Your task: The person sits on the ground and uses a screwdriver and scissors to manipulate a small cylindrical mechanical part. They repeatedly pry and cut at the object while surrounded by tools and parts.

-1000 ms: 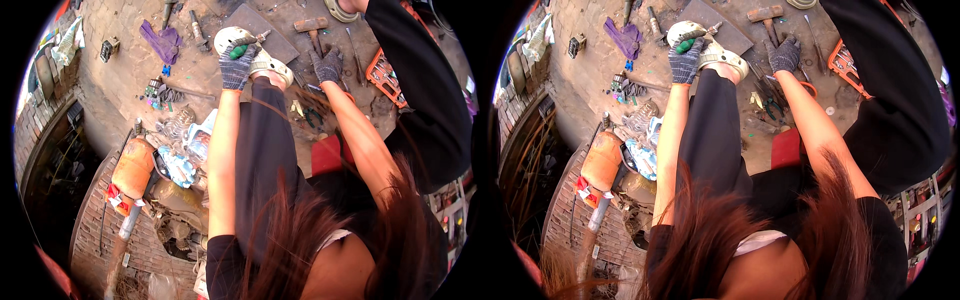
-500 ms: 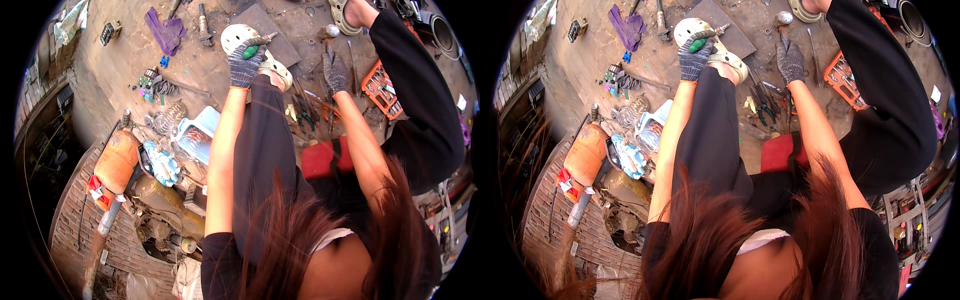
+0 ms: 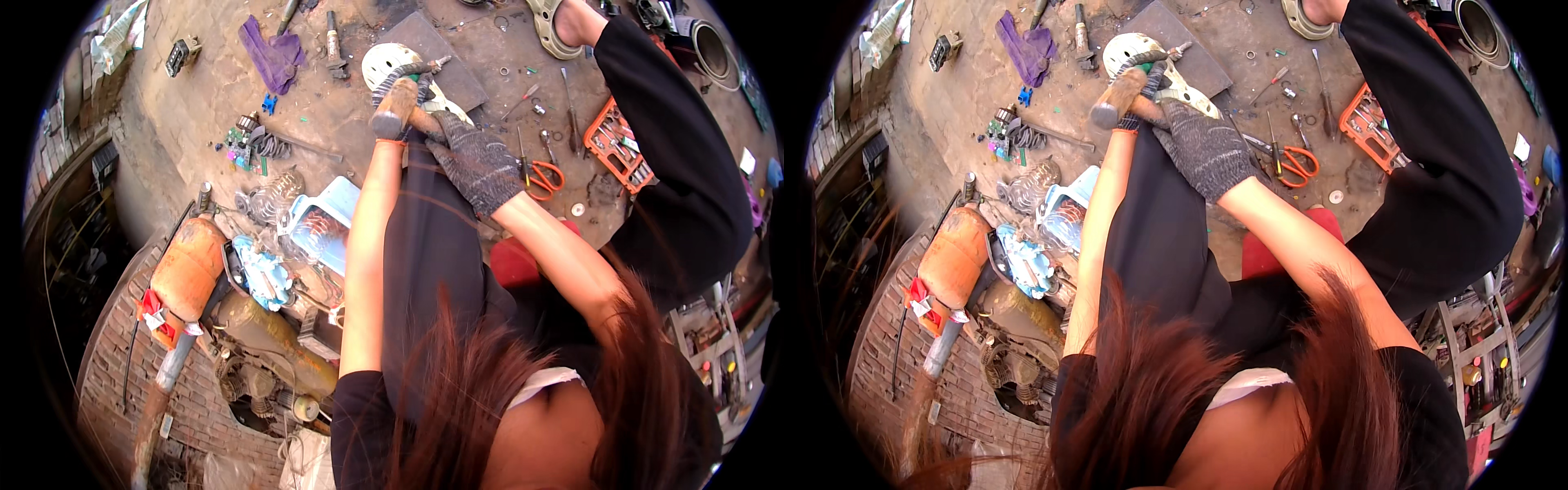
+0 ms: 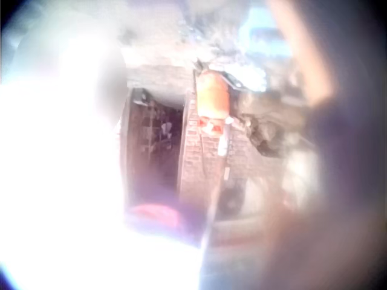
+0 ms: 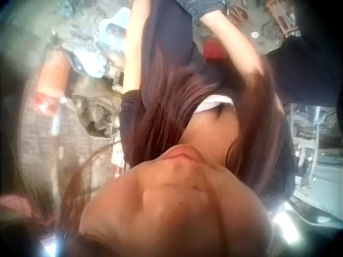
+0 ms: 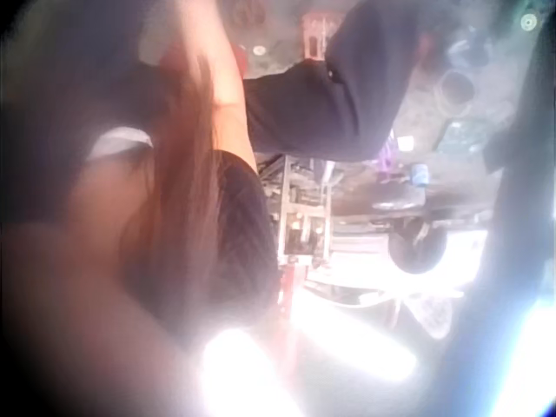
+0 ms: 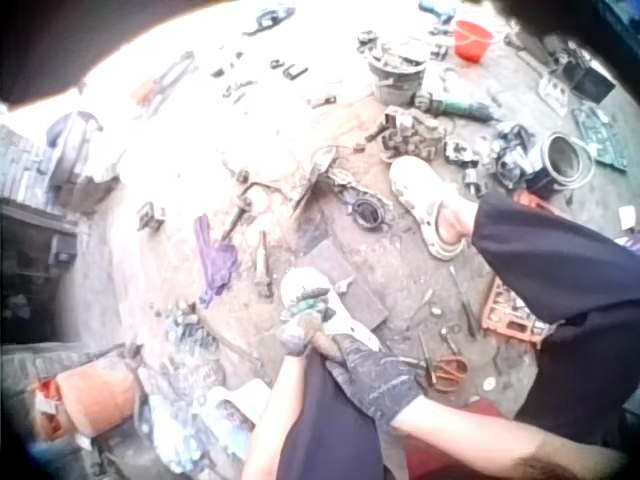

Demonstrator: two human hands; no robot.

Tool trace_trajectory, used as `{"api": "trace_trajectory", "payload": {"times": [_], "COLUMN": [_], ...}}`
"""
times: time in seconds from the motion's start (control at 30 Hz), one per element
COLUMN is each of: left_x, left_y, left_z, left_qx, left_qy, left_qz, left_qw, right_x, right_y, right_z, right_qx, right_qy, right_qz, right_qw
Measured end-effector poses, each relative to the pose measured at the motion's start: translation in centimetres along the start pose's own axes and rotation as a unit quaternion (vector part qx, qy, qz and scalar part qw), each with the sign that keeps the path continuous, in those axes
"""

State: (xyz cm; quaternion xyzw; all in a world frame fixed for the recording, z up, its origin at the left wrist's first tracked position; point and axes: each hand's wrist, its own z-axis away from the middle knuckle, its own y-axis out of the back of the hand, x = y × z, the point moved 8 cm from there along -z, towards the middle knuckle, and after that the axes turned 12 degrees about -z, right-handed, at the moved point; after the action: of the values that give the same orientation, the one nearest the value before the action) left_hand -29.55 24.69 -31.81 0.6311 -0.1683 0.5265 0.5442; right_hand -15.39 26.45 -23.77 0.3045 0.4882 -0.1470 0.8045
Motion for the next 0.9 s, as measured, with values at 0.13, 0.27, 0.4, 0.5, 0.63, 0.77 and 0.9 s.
{"api": "trace_trajectory", "payload": {"times": [0.13, 0.27, 0.4, 0.5, 0.63, 0.77, 0.9], "left_x": [-2.0, -2.6, -6.3, -3.8, -3.6, -3.5, -0.8], "left_y": [0.2, -1.4, -1.5, -1.3, -1.5, -1.7, -0.6], "left_z": [0.4, -2.2, -2.4, -2.1, -2.3, -3.2, -1.6], "left_qx": [0.027, 0.002, 0.004, 0.022, 0.028, 0.011, 0.039], "left_qy": [0.029, 0.037, 0.047, 0.146, 0.171, 0.149, 0.117], "left_qz": [0.03, 0.061, 0.087, 0.166, 0.193, 0.179, 0.164], "left_qw": [0.999, 0.997, 0.995, 0.975, 0.966, 0.973, 0.979], "right_x": [-1.5, -1.3, 2.3, 8.9, 18.3, 20.1, 14.3], "right_y": [0.7, 2.4, 3.1, 4.2, 4.4, 5.1, 5.8], "right_z": [0.6, 1.9, 1.3, 0.8, 0.3, -0.2, -2.3], "right_qx": [0.031, 0.058, 0.082, 0.121, 0.155, 0.154, 0.224], "right_qy": [0.008, 0.05, -0.045, -0.134, -0.206, -0.24, -0.035], "right_qz": [-0.02, -0.032, -0.016, 0.048, 0.124, 0.109, 0.129], "right_qw": [0.999, 0.997, 0.995, 0.982, 0.958, 0.952, 0.966]}}
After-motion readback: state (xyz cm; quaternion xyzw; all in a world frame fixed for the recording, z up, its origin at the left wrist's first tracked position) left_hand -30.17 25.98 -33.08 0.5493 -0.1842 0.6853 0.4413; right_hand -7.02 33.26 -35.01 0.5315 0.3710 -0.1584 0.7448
